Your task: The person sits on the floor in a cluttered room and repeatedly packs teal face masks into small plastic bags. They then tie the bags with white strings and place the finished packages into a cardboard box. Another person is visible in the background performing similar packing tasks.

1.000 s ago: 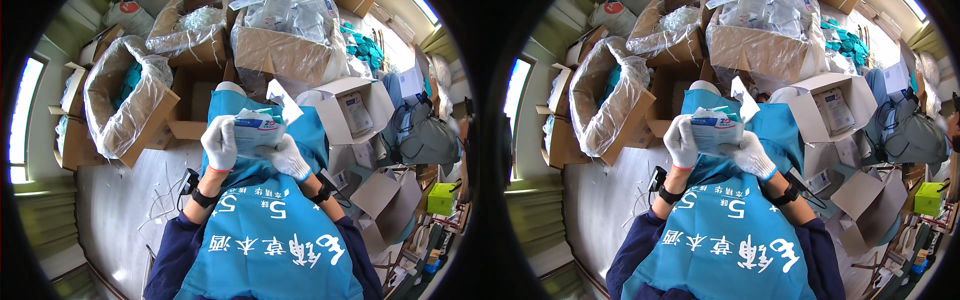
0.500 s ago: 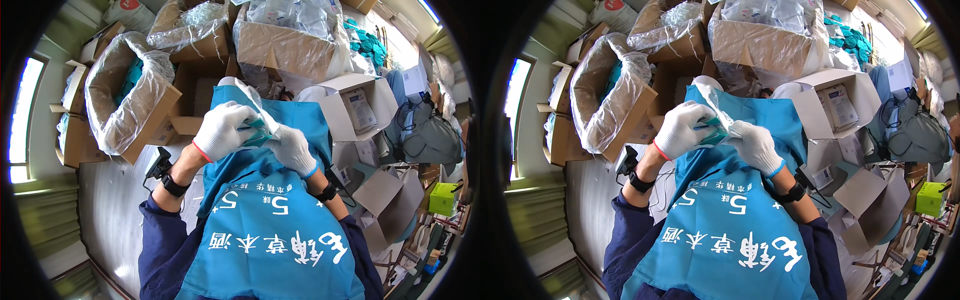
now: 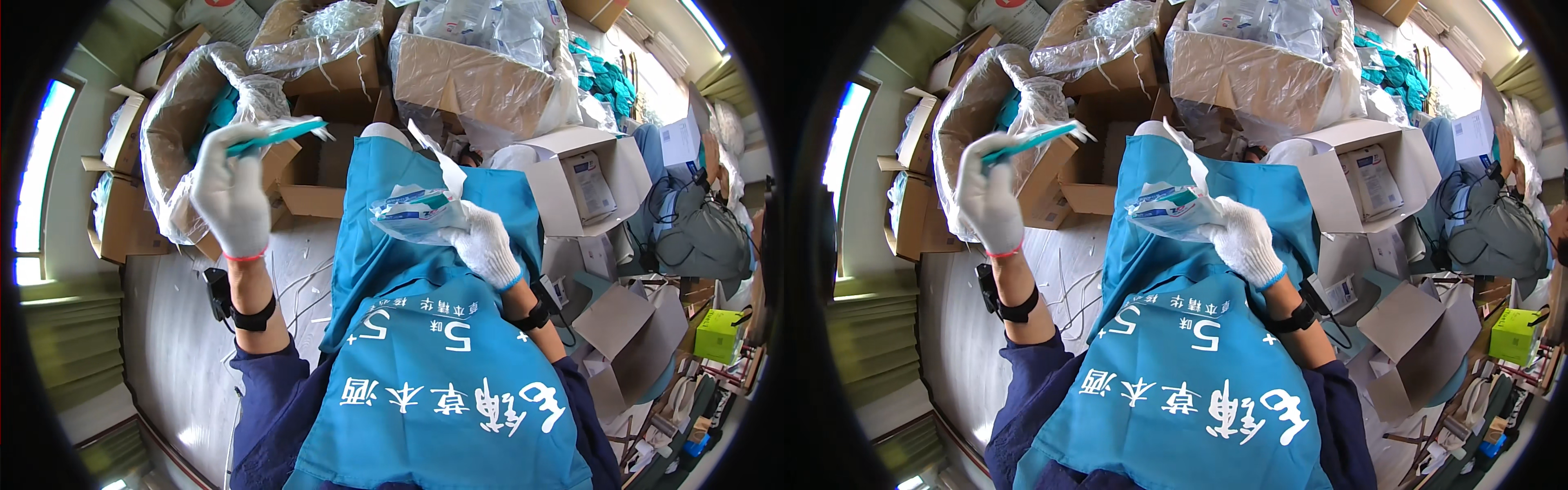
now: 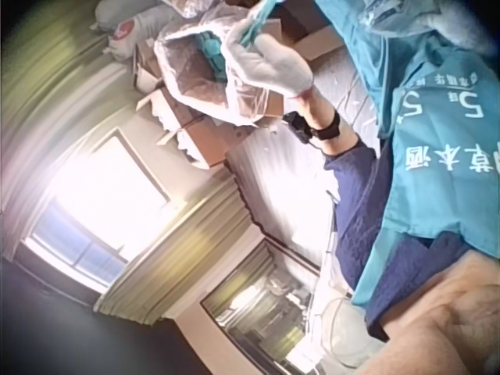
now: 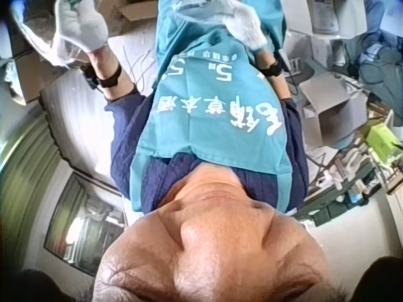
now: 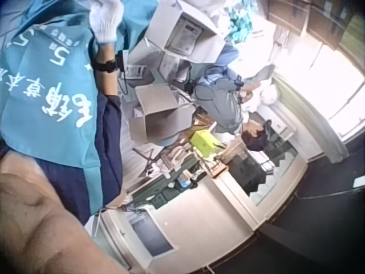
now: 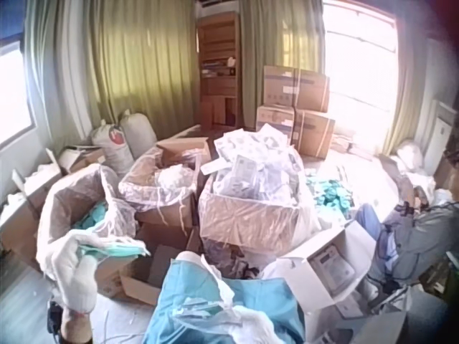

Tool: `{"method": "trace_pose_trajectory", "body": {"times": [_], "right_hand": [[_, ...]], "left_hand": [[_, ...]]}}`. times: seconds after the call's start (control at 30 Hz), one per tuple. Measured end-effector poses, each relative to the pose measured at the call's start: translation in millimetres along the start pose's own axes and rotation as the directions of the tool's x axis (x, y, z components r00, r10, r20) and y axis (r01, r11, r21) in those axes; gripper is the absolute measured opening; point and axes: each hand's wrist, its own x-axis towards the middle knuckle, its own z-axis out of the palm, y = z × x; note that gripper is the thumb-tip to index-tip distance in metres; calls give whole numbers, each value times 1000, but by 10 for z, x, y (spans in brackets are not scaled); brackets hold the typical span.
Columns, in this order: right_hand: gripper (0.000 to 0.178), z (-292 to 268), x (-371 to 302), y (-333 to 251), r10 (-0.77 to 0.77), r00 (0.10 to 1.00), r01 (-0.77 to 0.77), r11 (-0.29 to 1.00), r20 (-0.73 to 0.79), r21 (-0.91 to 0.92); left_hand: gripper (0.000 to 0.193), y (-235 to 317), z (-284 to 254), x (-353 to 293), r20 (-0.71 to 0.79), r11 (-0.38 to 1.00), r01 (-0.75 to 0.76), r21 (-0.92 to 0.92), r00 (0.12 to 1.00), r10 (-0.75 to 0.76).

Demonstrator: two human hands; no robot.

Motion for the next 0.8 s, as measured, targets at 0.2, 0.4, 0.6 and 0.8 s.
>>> {"method": "trace_pose_trajectory", "body": {"times": [0.2, 0.4, 0.6, 0.8], "right_hand": [[21, 22, 38, -105, -149, 986, 140, 984, -72, -115], [15, -82, 131, -236, -221, 973, 211, 967, -64, -140], [13, -325, 391, -141, -272, 962, 267, 943, 4, -198], [18, -697, 798, 358, -231, 973, 221, 926, 4, -305]], "left_hand": [[8, 61, 125, -85, 437, 980, 54, 194, 889, -136], [22, -91, 575, -358, 746, 983, 44, 177, 646, -163], [19, -278, 726, -269, 700, 985, 151, 81, 695, -164], [16, -616, 519, -45, 435, 836, 509, -205, 812, -388]]}}
